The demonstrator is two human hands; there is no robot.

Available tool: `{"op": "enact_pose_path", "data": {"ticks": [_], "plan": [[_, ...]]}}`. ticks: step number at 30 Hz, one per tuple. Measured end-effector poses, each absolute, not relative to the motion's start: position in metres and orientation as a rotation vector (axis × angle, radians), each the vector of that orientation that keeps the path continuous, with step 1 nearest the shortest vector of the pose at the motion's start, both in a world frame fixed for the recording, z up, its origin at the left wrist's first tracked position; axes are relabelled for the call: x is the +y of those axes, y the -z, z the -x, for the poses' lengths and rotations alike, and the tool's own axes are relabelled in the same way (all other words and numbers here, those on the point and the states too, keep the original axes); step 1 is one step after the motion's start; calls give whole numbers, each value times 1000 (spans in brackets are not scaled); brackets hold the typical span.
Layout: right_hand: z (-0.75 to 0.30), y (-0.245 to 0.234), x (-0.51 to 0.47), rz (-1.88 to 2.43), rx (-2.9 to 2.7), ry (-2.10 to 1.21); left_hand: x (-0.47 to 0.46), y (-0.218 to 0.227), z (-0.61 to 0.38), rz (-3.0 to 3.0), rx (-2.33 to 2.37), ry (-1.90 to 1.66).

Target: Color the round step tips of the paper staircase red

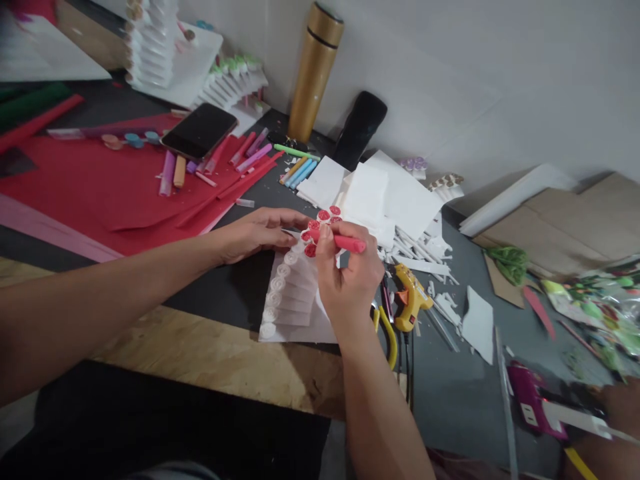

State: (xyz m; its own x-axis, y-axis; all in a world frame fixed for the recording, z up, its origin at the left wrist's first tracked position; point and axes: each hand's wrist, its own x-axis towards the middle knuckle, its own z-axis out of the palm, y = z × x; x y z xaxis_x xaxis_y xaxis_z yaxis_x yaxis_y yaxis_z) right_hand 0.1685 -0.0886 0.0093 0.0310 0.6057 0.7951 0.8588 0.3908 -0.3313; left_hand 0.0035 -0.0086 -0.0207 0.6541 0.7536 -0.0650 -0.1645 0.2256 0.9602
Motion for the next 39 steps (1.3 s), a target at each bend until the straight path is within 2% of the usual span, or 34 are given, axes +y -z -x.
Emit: {"op": "enact_pose_path", "data": {"ticks": [17, 39], "plan": [[-175, -14, -92, 1317, -1632, 409, -10, 21, -3, -1282, 515, -695], [-170, -16, -91, 1277, -1670, 360, -8, 24, -5, -1258, 520, -678]]}}
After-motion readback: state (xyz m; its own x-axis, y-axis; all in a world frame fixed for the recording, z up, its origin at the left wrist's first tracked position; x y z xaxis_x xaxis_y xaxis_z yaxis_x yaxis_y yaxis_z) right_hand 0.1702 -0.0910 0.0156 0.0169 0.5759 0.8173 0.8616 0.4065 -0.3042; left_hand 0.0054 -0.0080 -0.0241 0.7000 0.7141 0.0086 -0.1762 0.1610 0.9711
